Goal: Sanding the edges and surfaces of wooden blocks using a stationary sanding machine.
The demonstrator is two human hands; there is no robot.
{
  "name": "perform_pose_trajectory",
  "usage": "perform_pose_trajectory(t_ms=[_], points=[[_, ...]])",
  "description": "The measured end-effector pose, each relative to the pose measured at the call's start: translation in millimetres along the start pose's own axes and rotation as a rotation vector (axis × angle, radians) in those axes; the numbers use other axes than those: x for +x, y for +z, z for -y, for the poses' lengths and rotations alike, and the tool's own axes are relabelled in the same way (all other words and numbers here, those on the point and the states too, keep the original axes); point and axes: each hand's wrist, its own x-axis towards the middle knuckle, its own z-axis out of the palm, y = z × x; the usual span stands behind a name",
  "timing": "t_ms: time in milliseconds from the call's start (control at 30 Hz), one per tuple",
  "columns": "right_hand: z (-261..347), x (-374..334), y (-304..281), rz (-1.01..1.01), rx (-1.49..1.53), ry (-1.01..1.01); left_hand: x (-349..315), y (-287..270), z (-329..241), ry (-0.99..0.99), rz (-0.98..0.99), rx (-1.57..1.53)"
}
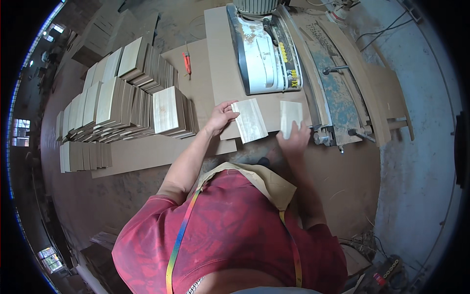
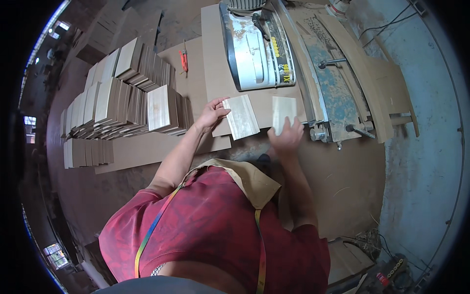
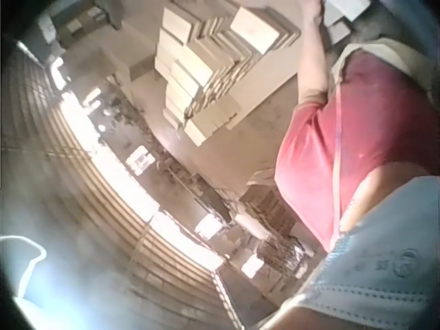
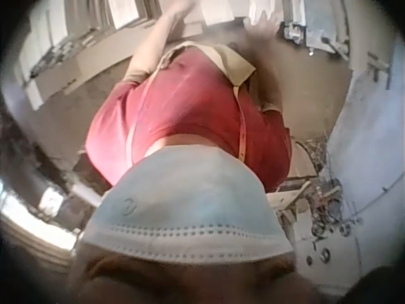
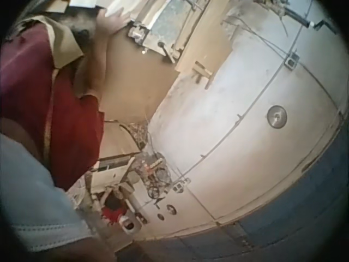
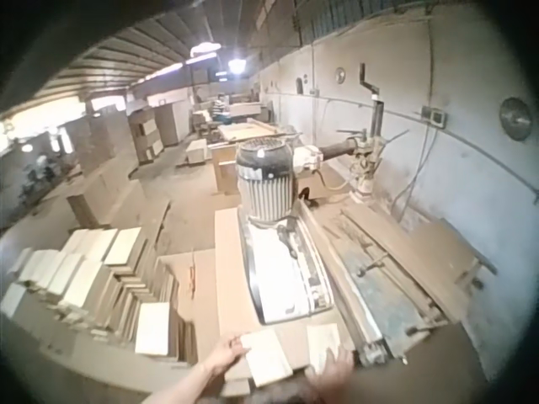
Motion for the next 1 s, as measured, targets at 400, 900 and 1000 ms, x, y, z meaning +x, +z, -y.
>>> perform_pose_trajectory(t_ms=[400,900,1000], points=[[-44.1,68.3,79.5,0.046,-0.066,0.007,19.5,19.4,43.9,-0.022,-0.186,0.21],[-11.7,5.9,10.0,0.143,0.214,-0.053,31.2,21.6,51.1,-0.039,-0.096,0.056],[-46.7,0.8,5.2,0.114,-0.041,0.002,30.7,13.5,56.9,-0.008,0.011,-0.146]])
